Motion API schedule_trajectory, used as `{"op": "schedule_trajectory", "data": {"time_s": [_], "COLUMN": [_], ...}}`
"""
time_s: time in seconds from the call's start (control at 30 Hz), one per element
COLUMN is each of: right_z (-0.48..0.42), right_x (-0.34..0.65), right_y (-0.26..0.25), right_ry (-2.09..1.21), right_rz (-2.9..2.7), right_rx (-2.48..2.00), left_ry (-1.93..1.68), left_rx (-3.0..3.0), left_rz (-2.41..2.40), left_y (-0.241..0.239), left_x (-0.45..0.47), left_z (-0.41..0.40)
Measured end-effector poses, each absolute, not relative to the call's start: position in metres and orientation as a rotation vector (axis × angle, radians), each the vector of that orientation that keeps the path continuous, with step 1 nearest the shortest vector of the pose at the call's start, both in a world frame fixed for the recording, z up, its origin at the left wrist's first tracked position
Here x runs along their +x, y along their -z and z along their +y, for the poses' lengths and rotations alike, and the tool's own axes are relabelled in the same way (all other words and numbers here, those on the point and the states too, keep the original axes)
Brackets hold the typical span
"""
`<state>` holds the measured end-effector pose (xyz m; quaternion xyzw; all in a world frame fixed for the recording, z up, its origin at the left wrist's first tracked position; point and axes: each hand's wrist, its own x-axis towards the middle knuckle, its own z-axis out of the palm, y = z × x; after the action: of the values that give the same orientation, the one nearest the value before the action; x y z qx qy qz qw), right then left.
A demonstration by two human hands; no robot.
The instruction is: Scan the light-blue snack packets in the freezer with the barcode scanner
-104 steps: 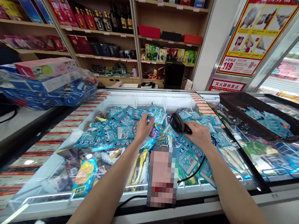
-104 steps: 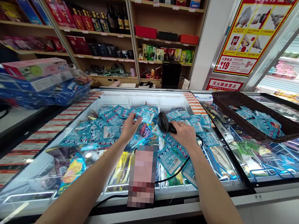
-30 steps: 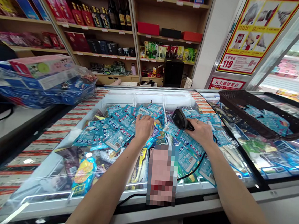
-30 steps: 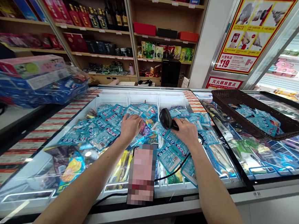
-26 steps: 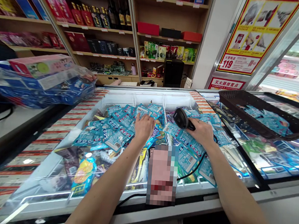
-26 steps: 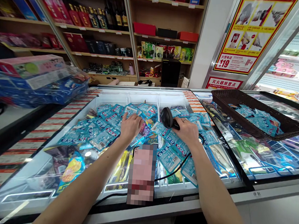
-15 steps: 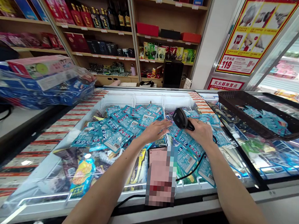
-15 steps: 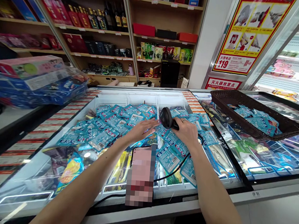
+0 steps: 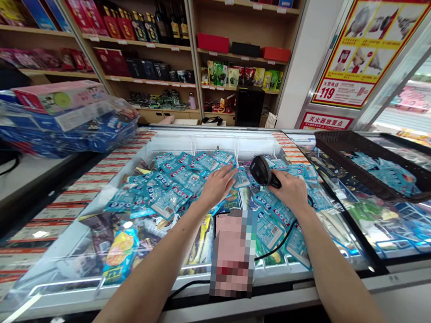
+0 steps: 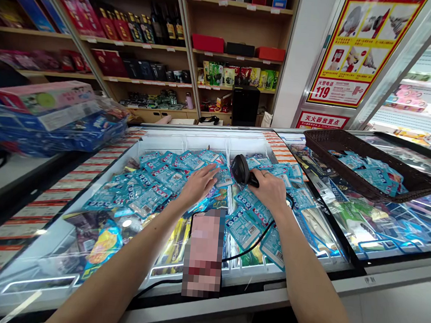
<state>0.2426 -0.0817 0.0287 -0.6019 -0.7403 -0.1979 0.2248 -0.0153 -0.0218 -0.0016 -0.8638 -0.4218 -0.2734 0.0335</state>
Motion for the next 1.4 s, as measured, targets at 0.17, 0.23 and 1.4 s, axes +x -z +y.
{"op": "schedule_trajectory", "data": {"time_s": [0.17, 0.23, 1.4], "right_z": [-0.081, -0.080, -0.082], "right_x": [0.243, 0.243, 0.236], "right_y": [-0.028, -0.027, -0.023], "right_ry": [0.546, 0.547, 0.521], "right_rz": [-2.053, -2.061, -2.274], "right_rx": [-1.649, -1.635, -1.365], "left_ry": [0.844, 0.877, 2.195], "left_rx": [-2.587, -2.522, -2.212], "left_rz": [-1.449, -1.519, -1.906], "left_y": [0.009, 0.010, 0.005], "left_x": [-0.016, -0.017, -0.033], "left_z": [-0.017, -0.016, -0.003]}}
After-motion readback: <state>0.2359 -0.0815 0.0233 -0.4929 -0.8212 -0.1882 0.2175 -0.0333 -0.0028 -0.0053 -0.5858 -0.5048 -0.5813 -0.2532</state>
